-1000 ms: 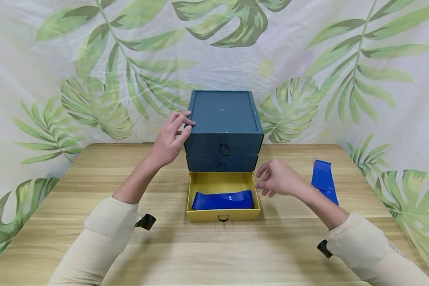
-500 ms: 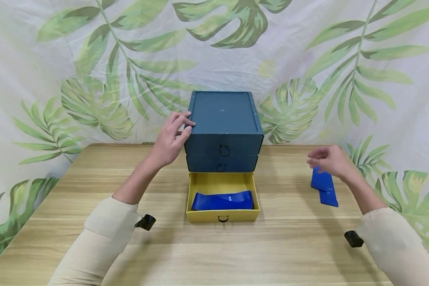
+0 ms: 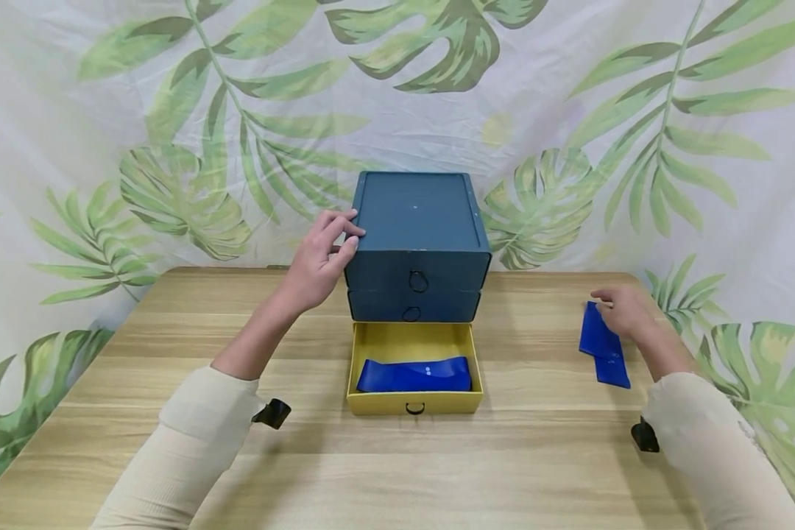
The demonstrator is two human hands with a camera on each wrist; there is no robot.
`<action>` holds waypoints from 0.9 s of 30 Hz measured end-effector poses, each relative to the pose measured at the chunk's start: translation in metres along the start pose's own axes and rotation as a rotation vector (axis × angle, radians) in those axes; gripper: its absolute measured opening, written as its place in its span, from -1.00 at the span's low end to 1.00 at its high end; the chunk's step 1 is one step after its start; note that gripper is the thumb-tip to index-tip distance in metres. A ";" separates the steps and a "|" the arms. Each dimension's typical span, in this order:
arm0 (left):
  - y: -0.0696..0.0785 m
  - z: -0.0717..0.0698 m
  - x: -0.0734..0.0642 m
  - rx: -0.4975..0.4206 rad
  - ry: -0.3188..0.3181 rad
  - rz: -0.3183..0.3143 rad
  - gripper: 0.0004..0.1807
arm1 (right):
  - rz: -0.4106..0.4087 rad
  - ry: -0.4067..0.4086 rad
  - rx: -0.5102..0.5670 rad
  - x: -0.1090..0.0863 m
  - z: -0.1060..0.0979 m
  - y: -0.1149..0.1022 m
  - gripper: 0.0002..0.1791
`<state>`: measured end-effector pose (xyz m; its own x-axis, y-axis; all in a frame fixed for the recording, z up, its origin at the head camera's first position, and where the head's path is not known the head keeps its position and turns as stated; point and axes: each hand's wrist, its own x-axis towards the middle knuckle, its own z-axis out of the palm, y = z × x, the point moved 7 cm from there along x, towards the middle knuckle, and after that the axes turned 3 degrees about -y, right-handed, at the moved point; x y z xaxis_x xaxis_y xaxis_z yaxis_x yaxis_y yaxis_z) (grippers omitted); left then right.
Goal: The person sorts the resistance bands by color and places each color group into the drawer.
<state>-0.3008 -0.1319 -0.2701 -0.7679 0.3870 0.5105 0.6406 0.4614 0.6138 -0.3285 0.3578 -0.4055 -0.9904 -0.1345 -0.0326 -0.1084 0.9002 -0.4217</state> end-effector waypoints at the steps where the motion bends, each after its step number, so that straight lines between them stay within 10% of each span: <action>1: 0.000 0.000 0.000 0.000 0.001 0.002 -0.70 | 0.027 0.000 0.002 0.001 0.002 0.003 -0.58; 6: 0.000 0.000 0.001 -0.005 0.008 0.014 -0.71 | 0.111 0.023 0.014 0.002 0.006 0.010 -0.65; 27: -0.001 -0.001 0.000 -0.009 0.006 0.000 -0.70 | 0.037 0.039 -0.022 -0.002 -0.018 0.000 -0.83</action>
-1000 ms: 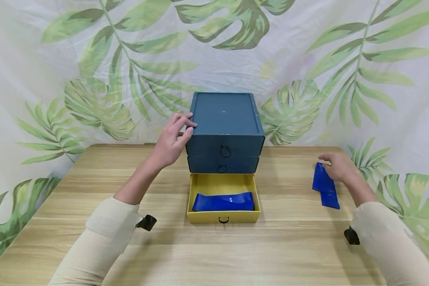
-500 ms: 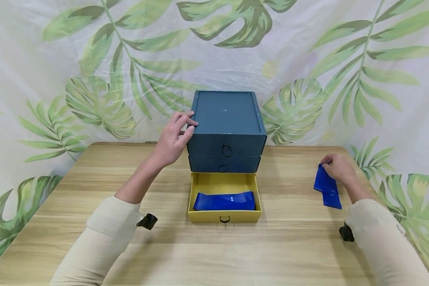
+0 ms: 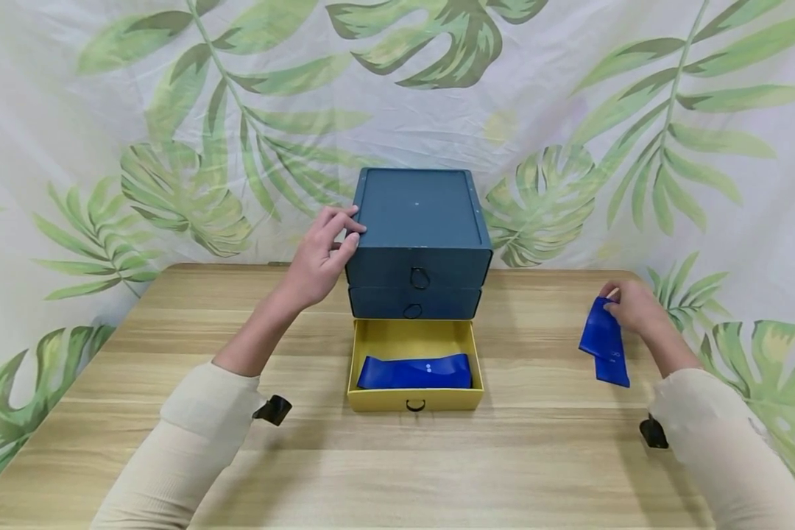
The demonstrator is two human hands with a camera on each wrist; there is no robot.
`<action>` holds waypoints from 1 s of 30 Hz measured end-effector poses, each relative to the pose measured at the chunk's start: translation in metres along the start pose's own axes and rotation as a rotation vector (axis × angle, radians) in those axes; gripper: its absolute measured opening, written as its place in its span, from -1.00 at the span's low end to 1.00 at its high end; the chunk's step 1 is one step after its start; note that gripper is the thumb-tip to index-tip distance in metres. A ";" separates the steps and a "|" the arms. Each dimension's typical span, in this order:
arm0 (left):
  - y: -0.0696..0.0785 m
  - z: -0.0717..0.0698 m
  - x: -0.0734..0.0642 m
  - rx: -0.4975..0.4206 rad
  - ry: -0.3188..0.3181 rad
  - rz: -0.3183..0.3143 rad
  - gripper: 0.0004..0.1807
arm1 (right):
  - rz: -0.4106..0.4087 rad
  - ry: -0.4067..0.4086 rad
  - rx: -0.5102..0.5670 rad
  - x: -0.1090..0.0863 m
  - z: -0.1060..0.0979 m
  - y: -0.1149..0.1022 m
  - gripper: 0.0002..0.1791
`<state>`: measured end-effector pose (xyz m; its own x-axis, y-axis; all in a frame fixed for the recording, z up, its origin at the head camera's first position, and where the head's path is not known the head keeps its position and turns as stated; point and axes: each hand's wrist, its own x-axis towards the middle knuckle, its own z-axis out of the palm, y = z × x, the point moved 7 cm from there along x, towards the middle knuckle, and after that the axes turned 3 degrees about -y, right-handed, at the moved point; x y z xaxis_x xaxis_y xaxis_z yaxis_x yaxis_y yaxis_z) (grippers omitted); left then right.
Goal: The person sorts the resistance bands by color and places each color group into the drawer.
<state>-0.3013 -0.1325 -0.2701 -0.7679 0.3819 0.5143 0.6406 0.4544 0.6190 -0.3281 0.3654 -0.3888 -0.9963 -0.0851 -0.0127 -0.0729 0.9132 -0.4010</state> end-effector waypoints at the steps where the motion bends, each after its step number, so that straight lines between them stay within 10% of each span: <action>1: 0.000 0.000 0.000 -0.001 0.000 -0.001 -0.70 | -0.008 0.013 0.017 -0.001 -0.002 -0.002 -0.83; 18: -0.001 0.000 -0.001 0.009 -0.001 -0.013 -0.68 | -0.230 0.087 0.203 -0.030 -0.066 -0.093 -0.87; 30: 0.000 0.000 -0.001 0.010 0.002 -0.001 -0.69 | -0.245 0.029 0.264 -0.046 -0.078 -0.147 -0.76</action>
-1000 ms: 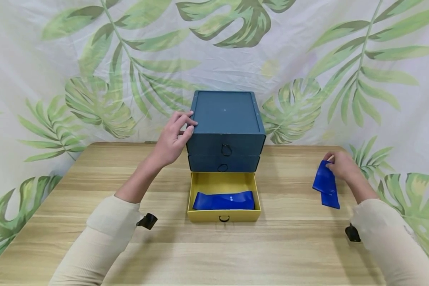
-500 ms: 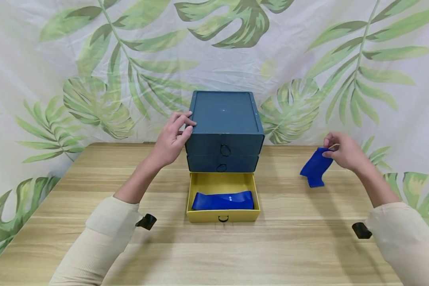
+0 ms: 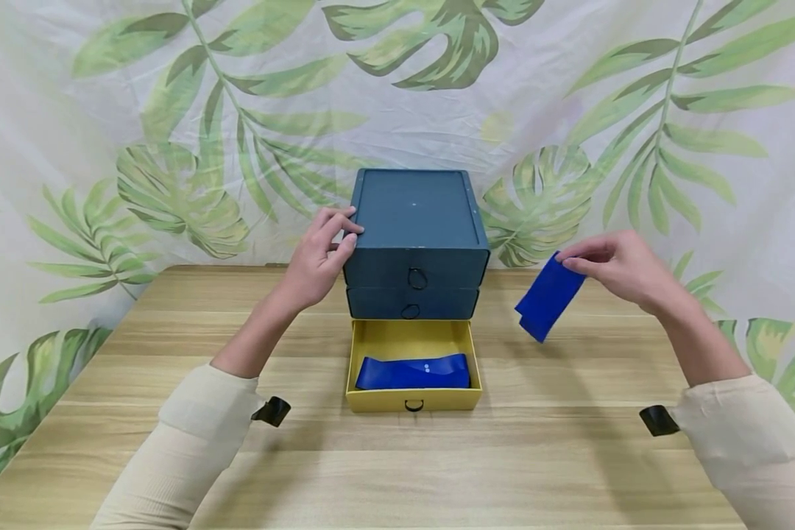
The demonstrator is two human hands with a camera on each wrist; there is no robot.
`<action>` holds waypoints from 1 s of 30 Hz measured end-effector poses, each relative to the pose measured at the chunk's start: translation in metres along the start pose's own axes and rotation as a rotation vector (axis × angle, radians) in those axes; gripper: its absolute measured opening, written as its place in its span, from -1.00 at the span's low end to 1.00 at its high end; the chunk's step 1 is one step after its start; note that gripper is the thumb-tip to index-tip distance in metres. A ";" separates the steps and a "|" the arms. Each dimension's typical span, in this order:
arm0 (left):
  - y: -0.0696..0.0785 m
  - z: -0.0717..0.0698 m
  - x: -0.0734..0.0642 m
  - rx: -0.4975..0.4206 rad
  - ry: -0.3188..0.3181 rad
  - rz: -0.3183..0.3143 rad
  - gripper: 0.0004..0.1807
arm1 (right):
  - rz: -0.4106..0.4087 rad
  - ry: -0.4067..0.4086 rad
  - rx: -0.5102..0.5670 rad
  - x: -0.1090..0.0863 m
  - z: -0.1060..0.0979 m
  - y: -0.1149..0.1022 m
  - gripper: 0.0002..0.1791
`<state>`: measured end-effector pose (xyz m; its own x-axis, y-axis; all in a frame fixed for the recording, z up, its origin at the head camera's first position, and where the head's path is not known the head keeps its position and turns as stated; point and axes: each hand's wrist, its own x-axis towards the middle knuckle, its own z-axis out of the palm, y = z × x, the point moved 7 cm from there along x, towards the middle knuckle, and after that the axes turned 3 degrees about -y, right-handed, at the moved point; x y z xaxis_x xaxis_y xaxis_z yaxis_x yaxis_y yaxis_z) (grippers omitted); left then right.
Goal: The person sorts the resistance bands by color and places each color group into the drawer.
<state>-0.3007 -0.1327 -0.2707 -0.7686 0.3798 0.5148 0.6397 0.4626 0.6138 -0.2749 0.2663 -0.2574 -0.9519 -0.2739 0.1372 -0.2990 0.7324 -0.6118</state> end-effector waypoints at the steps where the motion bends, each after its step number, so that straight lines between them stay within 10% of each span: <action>1: 0.000 0.000 0.000 -0.001 0.000 0.000 -0.69 | -0.019 0.001 0.016 0.000 0.001 -0.004 -0.77; 14: -0.001 0.001 0.000 0.002 0.000 -0.006 -0.69 | -0.156 0.031 0.118 -0.002 0.005 -0.046 -0.86; 30: 0.001 0.000 0.000 -0.002 0.001 -0.003 -0.68 | -0.122 -0.159 0.106 -0.006 0.024 -0.090 -0.91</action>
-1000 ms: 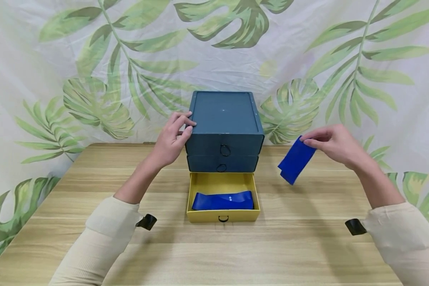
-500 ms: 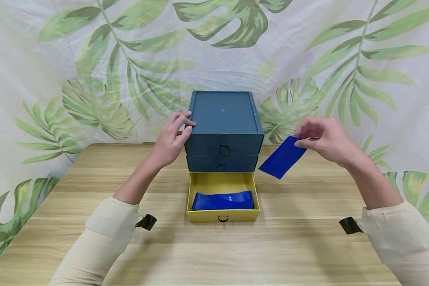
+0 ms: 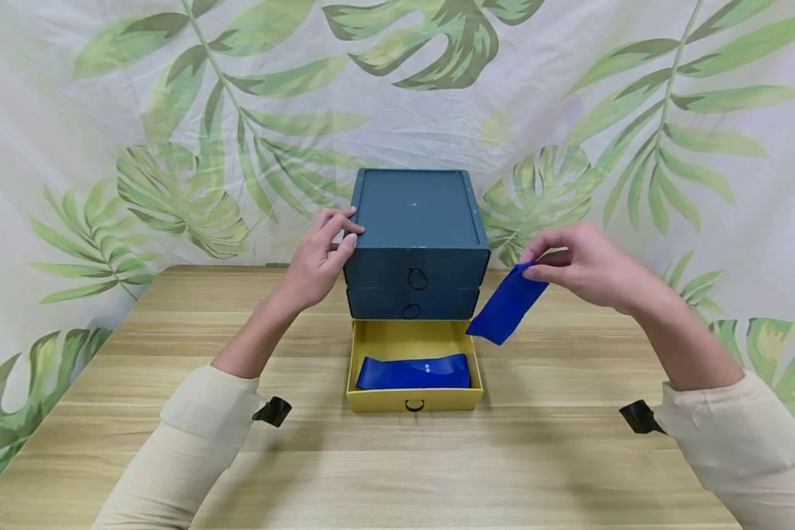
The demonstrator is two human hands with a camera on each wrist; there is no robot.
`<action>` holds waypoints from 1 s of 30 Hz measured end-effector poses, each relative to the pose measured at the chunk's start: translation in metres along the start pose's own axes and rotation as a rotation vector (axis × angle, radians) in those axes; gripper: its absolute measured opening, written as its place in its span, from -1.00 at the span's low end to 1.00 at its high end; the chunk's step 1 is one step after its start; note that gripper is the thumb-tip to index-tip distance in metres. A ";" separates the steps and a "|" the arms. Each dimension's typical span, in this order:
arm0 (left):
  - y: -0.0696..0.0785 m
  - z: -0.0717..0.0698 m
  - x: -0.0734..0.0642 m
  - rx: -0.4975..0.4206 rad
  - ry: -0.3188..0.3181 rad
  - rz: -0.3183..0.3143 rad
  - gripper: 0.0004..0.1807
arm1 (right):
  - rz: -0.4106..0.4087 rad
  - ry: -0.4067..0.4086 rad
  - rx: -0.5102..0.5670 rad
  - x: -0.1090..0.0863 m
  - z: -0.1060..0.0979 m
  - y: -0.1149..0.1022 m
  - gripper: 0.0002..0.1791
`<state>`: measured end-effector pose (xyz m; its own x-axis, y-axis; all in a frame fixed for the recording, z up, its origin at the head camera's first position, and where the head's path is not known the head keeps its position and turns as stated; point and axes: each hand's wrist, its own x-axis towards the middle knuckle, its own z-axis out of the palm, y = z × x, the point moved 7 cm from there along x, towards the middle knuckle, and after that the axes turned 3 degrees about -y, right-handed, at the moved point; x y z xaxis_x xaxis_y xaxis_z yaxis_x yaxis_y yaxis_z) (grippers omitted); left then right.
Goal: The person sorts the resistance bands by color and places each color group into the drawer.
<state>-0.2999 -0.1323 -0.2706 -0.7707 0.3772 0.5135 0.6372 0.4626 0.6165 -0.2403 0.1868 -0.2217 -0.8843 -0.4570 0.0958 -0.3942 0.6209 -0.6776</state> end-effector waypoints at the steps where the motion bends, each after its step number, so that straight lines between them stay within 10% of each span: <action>1: 0.000 0.000 0.000 0.001 0.001 0.001 -0.68 | 0.000 -0.004 -0.010 0.000 0.001 -0.003 -0.91; 10: 0.001 0.000 0.001 0.003 0.001 0.008 -0.70 | -0.012 -0.010 0.146 0.004 0.022 -0.032 -0.81; 30: 0.000 0.001 0.000 0.009 0.014 0.012 -0.70 | 0.011 0.109 0.444 0.034 0.148 -0.038 -0.86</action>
<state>-0.2998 -0.1320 -0.2715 -0.7627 0.3714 0.5296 0.6464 0.4654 0.6046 -0.2184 0.0535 -0.3010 -0.9182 -0.3676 0.1473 -0.2608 0.2814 -0.9235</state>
